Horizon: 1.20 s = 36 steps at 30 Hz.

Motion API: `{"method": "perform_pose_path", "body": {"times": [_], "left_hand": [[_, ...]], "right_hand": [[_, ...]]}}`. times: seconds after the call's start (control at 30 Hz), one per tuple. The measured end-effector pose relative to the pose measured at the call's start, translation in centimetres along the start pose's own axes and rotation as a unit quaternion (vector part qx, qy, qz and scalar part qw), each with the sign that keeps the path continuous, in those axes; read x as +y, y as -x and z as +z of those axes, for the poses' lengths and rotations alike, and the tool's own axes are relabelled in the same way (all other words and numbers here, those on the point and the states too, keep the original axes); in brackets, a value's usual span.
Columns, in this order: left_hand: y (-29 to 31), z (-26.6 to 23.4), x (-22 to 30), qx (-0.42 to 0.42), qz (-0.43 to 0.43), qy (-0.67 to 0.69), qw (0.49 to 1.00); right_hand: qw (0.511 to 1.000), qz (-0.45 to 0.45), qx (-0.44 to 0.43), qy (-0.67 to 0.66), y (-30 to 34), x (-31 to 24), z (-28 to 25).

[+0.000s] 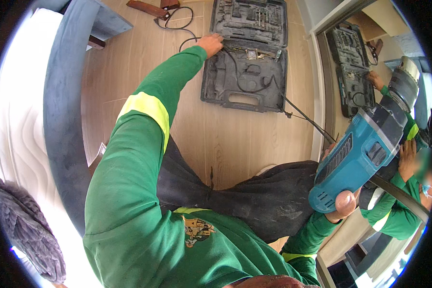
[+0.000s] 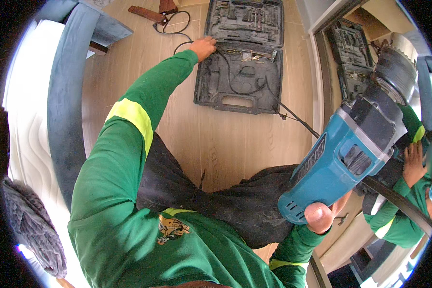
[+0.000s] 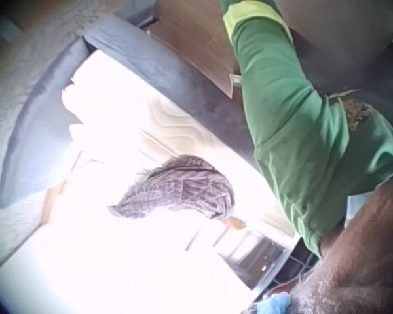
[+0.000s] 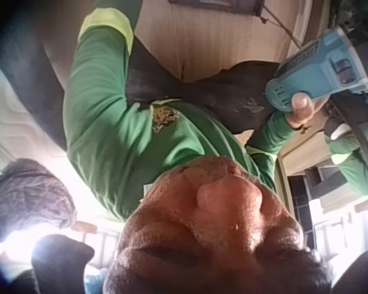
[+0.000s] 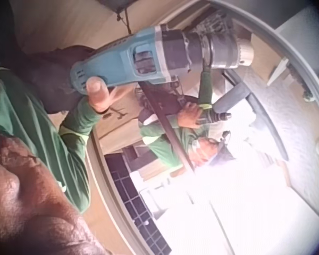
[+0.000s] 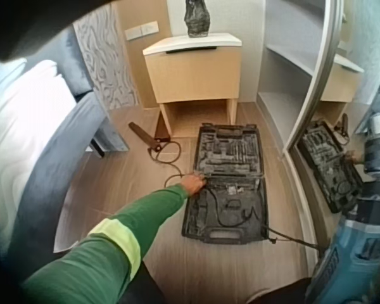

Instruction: The person opens a toolbox and removes a corded drill. They attach a drill bit to the chuck and tighten it by hand. The person then places the drill back in the toolbox and puts on a face mask.

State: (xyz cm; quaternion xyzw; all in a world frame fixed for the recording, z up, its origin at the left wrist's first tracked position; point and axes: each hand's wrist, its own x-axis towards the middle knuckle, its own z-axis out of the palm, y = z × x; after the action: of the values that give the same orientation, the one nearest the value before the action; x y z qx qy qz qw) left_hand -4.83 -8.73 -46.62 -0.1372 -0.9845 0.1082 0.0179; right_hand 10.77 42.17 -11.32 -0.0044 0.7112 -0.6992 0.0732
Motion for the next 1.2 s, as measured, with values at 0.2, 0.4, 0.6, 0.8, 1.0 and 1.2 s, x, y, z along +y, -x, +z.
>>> {"method": "perform_pose_path", "body": {"times": [0.2, 0.4, 0.6, 0.8, 1.0, 1.2], "left_hand": [[-1.6, -0.8, 1.9, -0.024, -0.011, -0.039, 0.999], [-0.4, 1.1, 1.4, -0.007, -0.029, -0.032, 0.999], [-1.8, -1.9, -0.2, -0.044, -0.037, 0.03, 0.998], [-3.8, -11.8, -7.6, 0.099, -0.082, 0.275, 0.953], [-5.1, -34.6, -6.8, 0.166, 0.011, 0.665, 0.728], [-1.3, -44.5, 1.2, 0.196, 0.167, 0.71, 0.656]], "right_hand": [[1.0, 0.012, 0.011, 0.008, 0.3, -0.5, 0.0], [0.999, -0.03, -0.037, -0.001, -0.1, 0.9, -1.3], [0.999, 0.015, 0.016, -0.027, 0.0, 1.3, -2.3], [0.997, -0.025, -0.073, -0.017, -1.0, 0.7, 0.2], [0.991, -0.017, -0.13, 0.009, -1.3, -1.5, 2.0], [0.978, -0.082, -0.189, 0.035, -1.2, -2.5, 5.2]]}}
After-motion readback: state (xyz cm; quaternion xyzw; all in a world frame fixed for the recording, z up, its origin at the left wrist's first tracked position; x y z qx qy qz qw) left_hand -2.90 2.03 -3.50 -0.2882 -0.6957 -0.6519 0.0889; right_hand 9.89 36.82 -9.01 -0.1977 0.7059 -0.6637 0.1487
